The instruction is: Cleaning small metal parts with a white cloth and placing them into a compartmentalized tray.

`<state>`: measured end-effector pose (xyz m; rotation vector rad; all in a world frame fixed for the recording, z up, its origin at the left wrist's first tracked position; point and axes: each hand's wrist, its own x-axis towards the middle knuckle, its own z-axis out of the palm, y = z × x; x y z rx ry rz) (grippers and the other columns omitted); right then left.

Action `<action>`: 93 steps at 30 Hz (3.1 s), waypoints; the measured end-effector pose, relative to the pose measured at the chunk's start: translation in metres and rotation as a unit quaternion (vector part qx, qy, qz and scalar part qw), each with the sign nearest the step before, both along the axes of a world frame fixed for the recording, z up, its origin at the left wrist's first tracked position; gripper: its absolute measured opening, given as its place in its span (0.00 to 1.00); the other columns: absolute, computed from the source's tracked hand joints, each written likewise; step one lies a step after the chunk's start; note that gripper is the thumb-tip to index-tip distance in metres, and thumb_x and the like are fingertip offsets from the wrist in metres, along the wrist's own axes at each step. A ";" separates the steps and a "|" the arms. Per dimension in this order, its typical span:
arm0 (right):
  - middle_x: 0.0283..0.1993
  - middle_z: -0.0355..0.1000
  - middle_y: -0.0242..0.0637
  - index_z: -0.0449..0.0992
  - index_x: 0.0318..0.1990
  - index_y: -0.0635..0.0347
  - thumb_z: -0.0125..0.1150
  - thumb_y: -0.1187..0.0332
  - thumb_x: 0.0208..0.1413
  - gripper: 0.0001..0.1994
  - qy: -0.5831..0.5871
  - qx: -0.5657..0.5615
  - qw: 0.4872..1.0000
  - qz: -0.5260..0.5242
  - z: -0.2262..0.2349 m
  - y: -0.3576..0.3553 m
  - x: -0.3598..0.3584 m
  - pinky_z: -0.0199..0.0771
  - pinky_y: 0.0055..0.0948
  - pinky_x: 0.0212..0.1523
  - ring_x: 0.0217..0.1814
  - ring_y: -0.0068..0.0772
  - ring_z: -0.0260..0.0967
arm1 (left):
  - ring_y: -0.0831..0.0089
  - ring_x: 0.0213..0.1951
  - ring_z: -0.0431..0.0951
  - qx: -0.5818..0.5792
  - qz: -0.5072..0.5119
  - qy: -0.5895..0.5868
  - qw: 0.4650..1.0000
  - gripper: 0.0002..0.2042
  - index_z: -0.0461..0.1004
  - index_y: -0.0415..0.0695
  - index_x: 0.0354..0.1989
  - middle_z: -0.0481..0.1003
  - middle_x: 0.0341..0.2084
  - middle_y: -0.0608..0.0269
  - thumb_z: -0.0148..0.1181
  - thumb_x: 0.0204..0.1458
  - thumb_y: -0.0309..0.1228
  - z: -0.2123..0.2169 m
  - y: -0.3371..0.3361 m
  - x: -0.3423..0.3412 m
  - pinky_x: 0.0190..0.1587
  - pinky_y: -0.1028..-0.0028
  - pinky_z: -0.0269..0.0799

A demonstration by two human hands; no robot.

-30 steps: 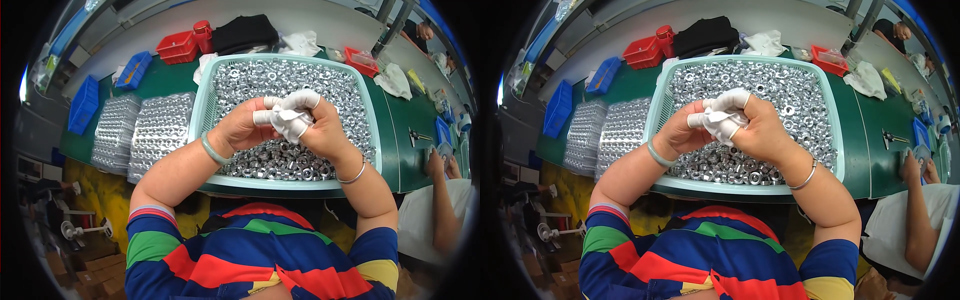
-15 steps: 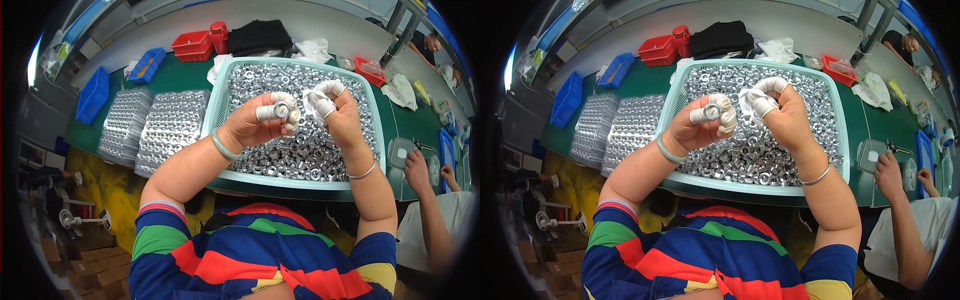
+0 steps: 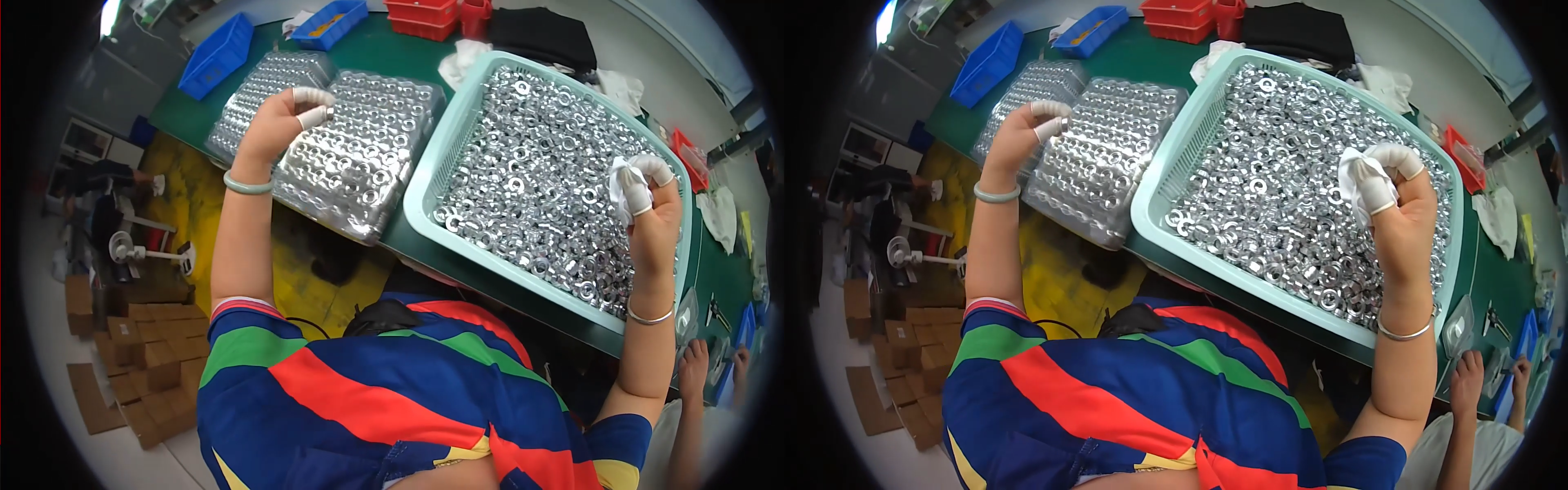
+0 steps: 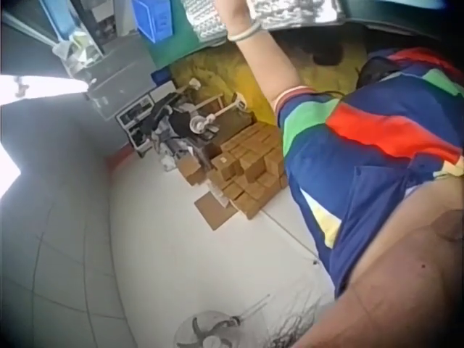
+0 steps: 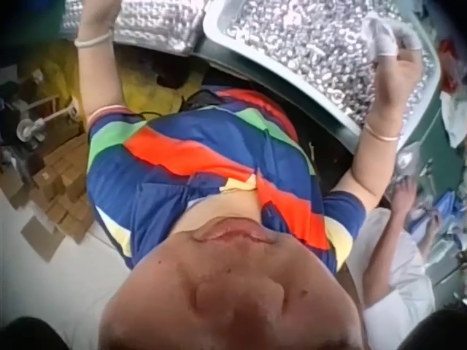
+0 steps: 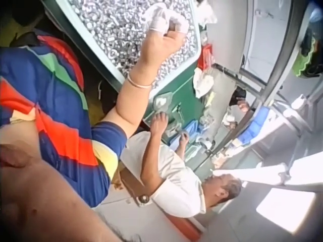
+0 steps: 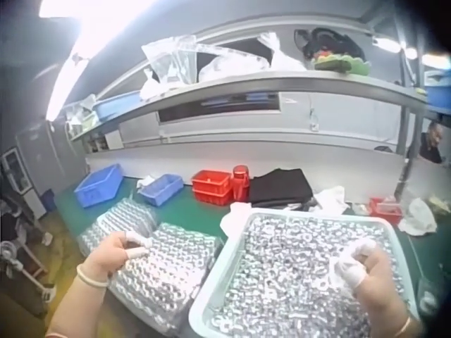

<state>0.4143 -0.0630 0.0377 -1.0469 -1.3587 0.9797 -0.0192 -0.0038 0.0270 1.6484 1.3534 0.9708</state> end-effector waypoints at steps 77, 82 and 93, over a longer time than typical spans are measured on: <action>0.21 0.69 0.34 0.70 0.30 0.63 0.60 0.69 0.43 0.09 -0.034 -0.002 0.990 0.140 0.009 0.035 0.122 0.66 0.20 0.20 0.20 0.21 0.66 | 0.77 0.36 0.71 -0.010 -0.276 -0.255 0.926 0.10 0.69 0.34 0.39 0.72 0.33 0.61 0.52 0.48 0.23 0.004 0.024 0.374 0.40 0.79 0.65; 0.22 0.67 0.39 0.70 0.29 0.61 0.61 0.74 0.37 0.08 -0.260 0.230 0.938 0.010 -0.003 0.036 0.090 0.67 0.26 0.24 0.23 0.33 0.68 | 0.80 0.29 0.69 -0.180 -0.305 -0.338 0.872 0.09 0.70 0.36 0.37 0.72 0.30 0.64 0.51 0.47 0.23 -0.005 0.033 0.351 0.32 0.81 0.64; 0.22 0.66 0.25 0.69 0.29 0.62 0.58 0.77 0.44 0.05 -0.106 0.056 0.993 0.010 0.018 0.027 0.068 0.62 0.13 0.23 0.24 0.11 0.61 | 0.76 0.37 0.68 -0.298 -0.371 -0.461 0.749 0.11 0.70 0.42 0.38 0.71 0.34 0.65 0.56 0.46 0.31 0.001 0.027 0.319 0.40 0.76 0.64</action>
